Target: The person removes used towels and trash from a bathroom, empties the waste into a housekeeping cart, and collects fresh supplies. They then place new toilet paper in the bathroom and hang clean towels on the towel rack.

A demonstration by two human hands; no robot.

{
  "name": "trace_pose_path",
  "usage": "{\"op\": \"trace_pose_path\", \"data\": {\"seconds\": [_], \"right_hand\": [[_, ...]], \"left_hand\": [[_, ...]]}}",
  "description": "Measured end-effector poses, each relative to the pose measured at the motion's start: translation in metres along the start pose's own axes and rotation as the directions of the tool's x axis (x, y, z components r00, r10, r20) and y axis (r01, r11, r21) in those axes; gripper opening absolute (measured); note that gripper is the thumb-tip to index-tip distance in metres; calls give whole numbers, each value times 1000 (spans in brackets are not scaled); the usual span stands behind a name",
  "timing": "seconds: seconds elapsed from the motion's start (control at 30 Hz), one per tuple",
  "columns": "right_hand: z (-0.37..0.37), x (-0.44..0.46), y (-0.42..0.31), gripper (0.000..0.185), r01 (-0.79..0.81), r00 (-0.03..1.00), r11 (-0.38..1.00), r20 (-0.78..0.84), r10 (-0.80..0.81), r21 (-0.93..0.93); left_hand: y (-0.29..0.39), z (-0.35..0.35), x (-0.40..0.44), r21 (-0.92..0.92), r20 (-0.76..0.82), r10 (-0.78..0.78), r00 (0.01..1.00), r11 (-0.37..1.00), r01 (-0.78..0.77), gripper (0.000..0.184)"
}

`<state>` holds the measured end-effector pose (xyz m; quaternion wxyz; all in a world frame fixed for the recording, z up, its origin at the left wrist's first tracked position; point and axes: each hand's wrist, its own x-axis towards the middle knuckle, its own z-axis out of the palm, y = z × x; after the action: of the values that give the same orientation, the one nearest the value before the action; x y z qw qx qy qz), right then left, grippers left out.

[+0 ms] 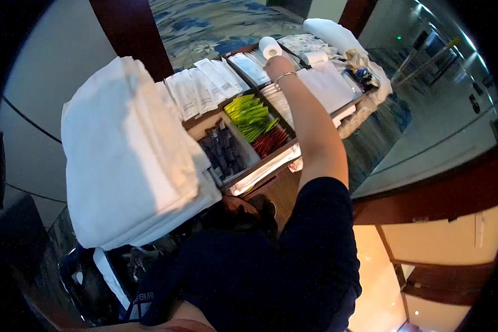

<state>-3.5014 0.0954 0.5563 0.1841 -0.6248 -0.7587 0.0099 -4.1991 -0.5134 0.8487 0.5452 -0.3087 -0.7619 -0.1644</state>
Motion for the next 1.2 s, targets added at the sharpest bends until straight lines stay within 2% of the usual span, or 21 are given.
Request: {"op": "trace_pose_path", "data": {"seconds": [0.03, 0.1, 0.17, 0.23, 0.33, 0.4, 0.47, 0.53, 0.6, 0.63, 0.7, 0.8, 0.83, 0.9, 0.93, 1.0, 1.03, 1.07, 1.1, 1.17, 1.2], "right_hand": [[16, 15, 10, 27, 20, 1000, 1000, 5, -20, 9], [44, 41, 26, 40, 72, 990, 994, 119, -81, 84], [71, 57, 36, 53, 83, 981, 993, 180, -68, -79], [46, 57, 33, 59, -39, 951, 999, 305, 43, -20], [33, 67, 44, 53, 118, 941, 993, 322, -107, -15], [40, 66, 53, 40, 188, 946, 982, 267, -183, 7], [48, 66, 61, 25, 140, 976, 987, 158, -150, 72], [39, 58, 68, 22, 68, 991, 977, 96, -89, 201], [26, 59, 75, 27, 74, 985, 952, 127, -116, 296], [21, 54, 79, 29, 115, 989, 939, 57, -140, 324], [23, 54, 83, 32, 150, 988, 910, -80, -129, 387], [7, 50, 87, 19, 88, 987, 882, -161, -14, 463], [-2, 42, 78, 20, 125, 989, 877, -134, -70, 463], [8, 47, 78, 22, 36, 989, 880, -141, 35, 474], [-1, 44, 91, 25, -20, 973, 944, -210, 94, 330], [17, 43, 100, 24, 132, 935, 912, -355, 17, 389], [11, 34, 101, 25, 126, 944, 919, -331, 5, 373], [-3, 23, 105, 26, 70, 968, 898, -248, 44, 434], [-14, 15, 107, 28, 10, 984, 874, -159, 78, 486], [-25, 13, 105, 31, -31, 987, 853, -119, 109, 521], [-30, 10, 104, 31, -3, 989, 850, -122, 79, 527]], "left_hand": [[42, -36, 11, 14, -177, 110, 978, 994, -109, 28], [98, -82, 28, -31, -305, 181, 935, 979, -200, 29], [171, -127, 31, -43, -311, -38, 950, 999, 26, 34], [241, -150, 34, -159, -303, -85, 949, 987, 38, 35], [339, -174, 43, -339, -270, -121, 955, 940, 23, 37], [397, -185, 48, -461, -232, -129, 964, 887, 8, 39], [449, -193, 60, -573, -192, -112, 975, 819, -19, 41], [500, -201, 69, -675, -177, -96, 979, 736, -50, 43], [544, -208, 77, -767, -142, -72, 987, 639, -64, 44], [563, -208, 82, -808, -133, -30, 991, 582, -91, 46], [591, -203, 88, -907, -205, 172, 964, 335, -253, 44], [623, -208, 80, -955, -198, 158, 967, 189, -227, 45], [620, -219, 72, -964, -191, 142, 971, 162, -213, 45], [627, -230, 59, -959, -119, 10, 993, 257, -118, 44], [631, -231, 55, -967, -72, 40, 997, 243, -79, 41], [622, -241, 50, -970, -120, 95, 988, 202, -137, 35], [624, -259, 38, -989, -94, 118, 989, 106, -106, 35], [601, -241, 71, -979, 203, -68, 977, -2, 203, 35], [592, -247, 75, -956, 291, -141, 946, -13, 292, 37], [575, -258, 83, -888, 456, -281, 844, -74, 455, 41], [596, -288, 43, -984, 165, -94, 982, 52, 170, 44]]}}
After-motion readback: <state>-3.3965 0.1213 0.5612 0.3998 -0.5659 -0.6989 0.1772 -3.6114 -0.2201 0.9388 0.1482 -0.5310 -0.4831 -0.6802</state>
